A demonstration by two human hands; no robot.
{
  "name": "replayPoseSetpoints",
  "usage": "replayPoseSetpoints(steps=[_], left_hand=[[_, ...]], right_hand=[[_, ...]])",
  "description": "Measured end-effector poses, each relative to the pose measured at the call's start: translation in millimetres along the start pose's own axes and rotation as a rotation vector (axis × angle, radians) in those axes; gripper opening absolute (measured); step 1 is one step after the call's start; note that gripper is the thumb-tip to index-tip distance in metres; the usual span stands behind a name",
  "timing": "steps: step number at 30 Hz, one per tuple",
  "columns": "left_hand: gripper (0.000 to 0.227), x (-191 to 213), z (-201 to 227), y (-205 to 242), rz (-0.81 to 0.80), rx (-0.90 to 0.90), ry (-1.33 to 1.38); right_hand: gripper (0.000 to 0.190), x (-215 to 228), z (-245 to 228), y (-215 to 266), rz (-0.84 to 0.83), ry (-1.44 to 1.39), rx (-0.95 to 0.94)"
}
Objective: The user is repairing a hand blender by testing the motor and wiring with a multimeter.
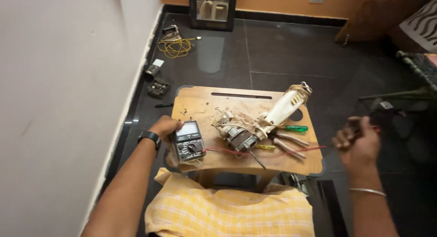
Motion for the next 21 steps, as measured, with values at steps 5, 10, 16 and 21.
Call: replayPoseSetpoints(steps=[5, 10, 16, 21], left_hand=[[0.039, -5, -5, -50, 0.072, -0.246, -0.025], [0.051, -24, 27, 3, 0.313, -0.539, -0.455], [0.042, -52, 101, 160, 0.627, -0.949, -0.324], [0.045, -164, 99, 169, -0.271, -0.568, 0.076]], right_hand=[[0.036, -63, 8, 28, -0.154, 0.291, -0.002], [0.025, -133, 46, 52, -0.409, 0.411, -0.006], [0.029, -181, 117, 89, -0.62, 0.563, -0.184], [0.029, -198, 149, 110, -0.713, 0.959, -0.132]])
Point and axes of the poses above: each hand's wrist, its own y-axis away from the middle knuckle, its own x-axis out of the back of the hand, z = x × y, the point moved 10 cm from there along -y, towards the middle knuckle, and after that the axes turned 6 degrees about x, right-handed, at the moved point
